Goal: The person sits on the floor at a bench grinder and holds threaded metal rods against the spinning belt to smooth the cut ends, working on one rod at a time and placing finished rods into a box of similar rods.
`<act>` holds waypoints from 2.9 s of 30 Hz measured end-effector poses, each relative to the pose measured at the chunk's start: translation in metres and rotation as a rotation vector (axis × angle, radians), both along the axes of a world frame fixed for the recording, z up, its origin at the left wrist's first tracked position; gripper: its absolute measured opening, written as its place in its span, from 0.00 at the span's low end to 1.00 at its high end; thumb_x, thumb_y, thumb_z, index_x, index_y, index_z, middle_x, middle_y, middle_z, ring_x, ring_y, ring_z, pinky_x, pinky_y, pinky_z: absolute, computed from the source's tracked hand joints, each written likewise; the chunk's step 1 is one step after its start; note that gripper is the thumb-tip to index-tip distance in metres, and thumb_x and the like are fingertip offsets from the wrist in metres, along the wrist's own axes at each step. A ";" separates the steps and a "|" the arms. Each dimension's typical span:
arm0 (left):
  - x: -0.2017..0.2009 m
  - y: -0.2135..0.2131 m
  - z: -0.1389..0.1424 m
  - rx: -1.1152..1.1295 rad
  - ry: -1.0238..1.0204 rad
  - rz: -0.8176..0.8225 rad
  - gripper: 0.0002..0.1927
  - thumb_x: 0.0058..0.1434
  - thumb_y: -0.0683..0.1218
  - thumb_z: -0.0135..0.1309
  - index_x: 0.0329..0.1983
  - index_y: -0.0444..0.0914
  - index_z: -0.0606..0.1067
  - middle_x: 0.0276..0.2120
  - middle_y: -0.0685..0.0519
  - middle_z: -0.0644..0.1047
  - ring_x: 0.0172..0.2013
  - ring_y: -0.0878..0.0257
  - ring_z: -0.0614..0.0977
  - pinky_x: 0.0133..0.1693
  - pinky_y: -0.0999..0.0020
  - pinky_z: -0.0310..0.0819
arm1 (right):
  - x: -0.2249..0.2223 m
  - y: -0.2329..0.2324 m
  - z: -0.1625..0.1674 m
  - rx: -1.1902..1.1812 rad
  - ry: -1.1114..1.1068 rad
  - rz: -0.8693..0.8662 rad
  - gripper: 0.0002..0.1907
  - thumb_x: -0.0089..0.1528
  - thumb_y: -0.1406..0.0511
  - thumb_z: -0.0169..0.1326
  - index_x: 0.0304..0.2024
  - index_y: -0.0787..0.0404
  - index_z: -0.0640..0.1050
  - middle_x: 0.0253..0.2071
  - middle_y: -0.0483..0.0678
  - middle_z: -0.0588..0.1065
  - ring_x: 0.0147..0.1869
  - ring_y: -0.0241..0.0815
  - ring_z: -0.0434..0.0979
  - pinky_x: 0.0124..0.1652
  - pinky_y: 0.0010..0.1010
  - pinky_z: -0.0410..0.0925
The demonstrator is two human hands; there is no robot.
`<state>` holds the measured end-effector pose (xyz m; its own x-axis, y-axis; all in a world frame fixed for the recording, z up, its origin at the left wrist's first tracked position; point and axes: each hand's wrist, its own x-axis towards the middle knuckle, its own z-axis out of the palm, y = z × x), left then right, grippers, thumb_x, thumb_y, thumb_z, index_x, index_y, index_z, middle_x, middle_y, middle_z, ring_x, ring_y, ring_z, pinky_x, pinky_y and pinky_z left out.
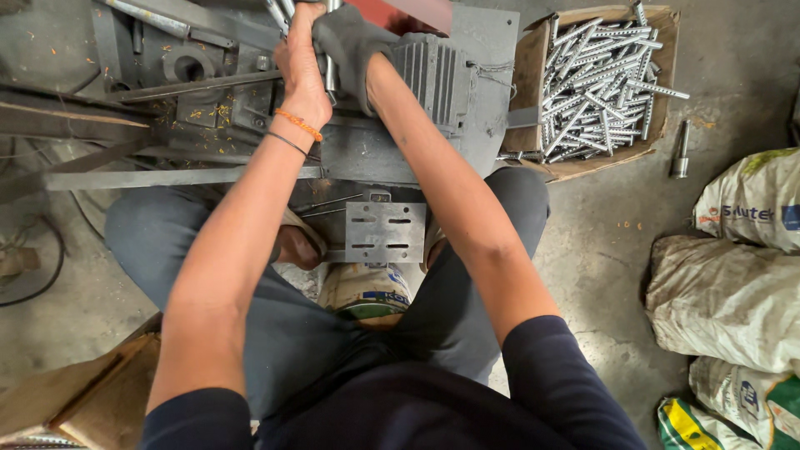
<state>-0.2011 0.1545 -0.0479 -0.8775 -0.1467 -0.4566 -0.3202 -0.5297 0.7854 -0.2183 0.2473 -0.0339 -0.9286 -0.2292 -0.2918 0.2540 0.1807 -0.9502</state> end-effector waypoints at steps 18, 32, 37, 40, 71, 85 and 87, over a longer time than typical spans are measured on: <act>-0.021 -0.001 0.015 -0.274 -0.057 0.001 0.27 0.42 0.59 0.69 0.30 0.34 0.73 0.28 0.54 0.74 0.32 0.62 0.73 0.37 0.61 0.70 | -0.016 0.008 0.002 0.473 0.519 0.289 0.09 0.45 0.75 0.56 0.28 0.61 0.76 0.24 0.44 0.75 0.27 0.36 0.77 0.22 0.28 0.69; -0.015 -0.006 0.003 -0.372 0.180 0.058 0.28 0.62 0.66 0.56 0.29 0.37 0.71 0.27 0.59 0.69 0.32 0.67 0.68 0.36 0.66 0.68 | -0.015 -0.011 -0.016 -0.261 0.358 -0.075 0.11 0.70 0.62 0.46 0.38 0.59 0.76 0.31 0.40 0.72 0.33 0.31 0.66 0.30 0.27 0.66; -0.017 -0.012 0.002 -0.405 0.146 0.096 0.31 0.65 0.67 0.52 0.25 0.40 0.60 0.25 0.60 0.59 0.29 0.67 0.61 0.32 0.65 0.60 | -0.018 -0.024 -0.006 -0.600 -0.098 -0.207 0.14 0.68 0.61 0.47 0.28 0.60 0.71 0.21 0.42 0.64 0.21 0.34 0.60 0.20 0.29 0.57; -0.019 -0.014 -0.002 -0.394 0.198 0.110 0.30 0.66 0.68 0.51 0.26 0.40 0.61 0.25 0.60 0.59 0.30 0.66 0.60 0.32 0.65 0.60 | -0.018 -0.024 -0.004 -0.306 0.175 -0.083 0.12 0.66 0.60 0.47 0.29 0.55 0.71 0.23 0.38 0.65 0.23 0.30 0.62 0.21 0.26 0.60; 0.050 -0.022 -0.005 -0.423 0.205 0.191 0.24 0.68 0.64 0.50 0.34 0.40 0.79 0.28 0.62 0.73 0.32 0.69 0.70 0.38 0.69 0.70 | 0.040 -0.047 -0.019 -0.563 -0.096 -0.129 0.13 0.68 0.62 0.49 0.30 0.57 0.77 0.25 0.35 0.68 0.28 0.28 0.61 0.28 0.26 0.56; 0.111 -0.019 -0.015 -0.481 0.051 0.168 0.31 0.69 0.66 0.49 0.22 0.37 0.67 0.21 0.60 0.65 0.27 0.68 0.64 0.30 0.66 0.62 | 0.101 -0.035 -0.029 0.248 0.527 0.059 0.10 0.64 0.63 0.51 0.30 0.60 0.74 0.19 0.42 0.67 0.23 0.30 0.66 0.24 0.29 0.61; 0.119 -0.020 -0.016 -0.460 0.069 0.164 0.31 0.69 0.66 0.48 0.23 0.38 0.65 0.22 0.61 0.63 0.28 0.68 0.63 0.30 0.66 0.60 | 0.107 -0.036 -0.032 0.168 0.422 0.020 0.11 0.65 0.63 0.50 0.30 0.60 0.74 0.19 0.42 0.66 0.24 0.30 0.64 0.24 0.30 0.61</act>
